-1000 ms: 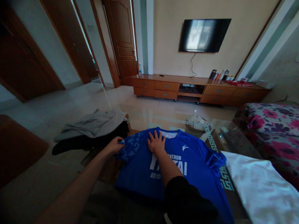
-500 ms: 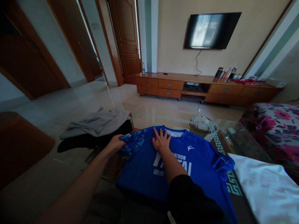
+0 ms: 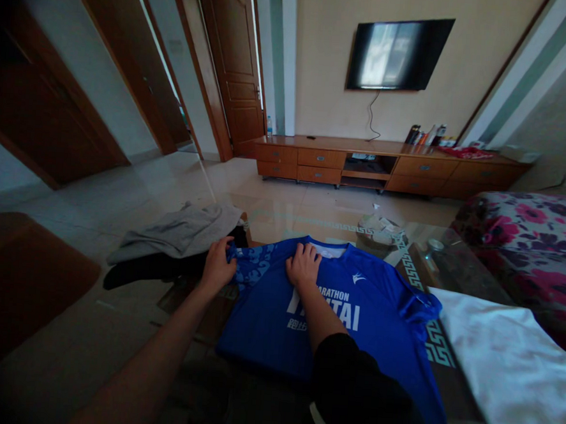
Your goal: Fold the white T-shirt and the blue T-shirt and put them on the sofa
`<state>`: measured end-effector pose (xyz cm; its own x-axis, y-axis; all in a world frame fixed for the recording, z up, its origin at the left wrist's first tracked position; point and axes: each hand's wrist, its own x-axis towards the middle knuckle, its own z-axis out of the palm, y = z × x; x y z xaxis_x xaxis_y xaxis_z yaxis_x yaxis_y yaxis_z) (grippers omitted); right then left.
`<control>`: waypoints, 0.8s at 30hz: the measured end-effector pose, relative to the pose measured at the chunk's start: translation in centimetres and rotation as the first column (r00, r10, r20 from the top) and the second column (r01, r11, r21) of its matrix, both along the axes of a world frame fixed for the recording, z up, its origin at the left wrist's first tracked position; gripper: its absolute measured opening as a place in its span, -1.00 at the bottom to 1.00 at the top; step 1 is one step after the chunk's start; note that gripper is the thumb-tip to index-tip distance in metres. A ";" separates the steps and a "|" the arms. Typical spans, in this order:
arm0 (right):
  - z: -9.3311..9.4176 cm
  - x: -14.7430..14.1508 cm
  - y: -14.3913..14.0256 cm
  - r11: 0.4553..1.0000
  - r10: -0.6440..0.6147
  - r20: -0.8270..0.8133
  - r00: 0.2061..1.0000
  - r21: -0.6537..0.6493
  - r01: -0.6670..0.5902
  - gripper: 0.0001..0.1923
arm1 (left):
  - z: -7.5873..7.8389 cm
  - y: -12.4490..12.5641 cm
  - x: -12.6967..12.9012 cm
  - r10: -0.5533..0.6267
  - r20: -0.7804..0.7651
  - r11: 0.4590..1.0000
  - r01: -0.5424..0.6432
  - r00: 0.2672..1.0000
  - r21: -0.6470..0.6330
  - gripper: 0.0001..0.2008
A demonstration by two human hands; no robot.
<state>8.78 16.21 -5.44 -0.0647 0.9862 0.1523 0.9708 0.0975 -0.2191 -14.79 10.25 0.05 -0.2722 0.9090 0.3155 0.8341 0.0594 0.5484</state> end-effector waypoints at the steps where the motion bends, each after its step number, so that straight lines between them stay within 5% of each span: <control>1: 0.2 0.0 -0.1 1.000 -0.005 0.003 1.000 -0.005 0.005 -0.45 | 0.9 -0.4 1.4 -0.081 -0.027 0.995 0.082 0.996 0.055 -0.42; 4: 0.6 0.6 0.0 0.998 0.023 -0.012 1.000 -0.056 -0.023 -0.53 | 3.0 -2.0 5.9 -0.384 -0.120 0.923 0.383 0.915 -0.033 -0.39; 6: 1.0 1.7 0.7 0.991 0.065 -0.067 0.996 -0.110 -0.072 -0.56 | 3.6 -3.1 8.2 -0.636 -0.127 0.770 0.615 0.761 -0.168 -0.30; 8: 1.7 3.2 1.6 0.978 0.109 -0.124 0.986 -0.165 -0.129 -0.57 | 3.5 -3.9 9.3 -0.723 -0.091 0.687 0.697 0.685 -0.207 -0.28; 13: 3.7 6.0 2.9 0.959 0.151 -0.159 0.976 -0.217 -0.184 -0.52 | 1.3 -4.5 7.4 -0.513 -0.077 0.833 0.475 0.855 -0.283 -0.47; 18: 3.8 5.6 0.7 0.944 0.157 -0.129 0.979 -0.273 -0.187 -0.61 | -0.5 -5.9 5.4 -0.488 -0.214 0.787 0.321 0.846 -0.527 -0.33; 24: 2.6 4.1 -2.0 0.947 0.102 -0.035 0.994 -0.303 -0.108 -0.43 | -0.8 -6.4 4.5 -0.382 -0.223 0.777 0.181 0.897 -0.603 -0.59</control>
<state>12.88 14.24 -2.79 -0.1700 0.9737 -0.1518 0.9542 0.1242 -0.2722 -10.32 3.80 -0.73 0.0481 0.9682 -0.2456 0.9801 0.0015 0.1983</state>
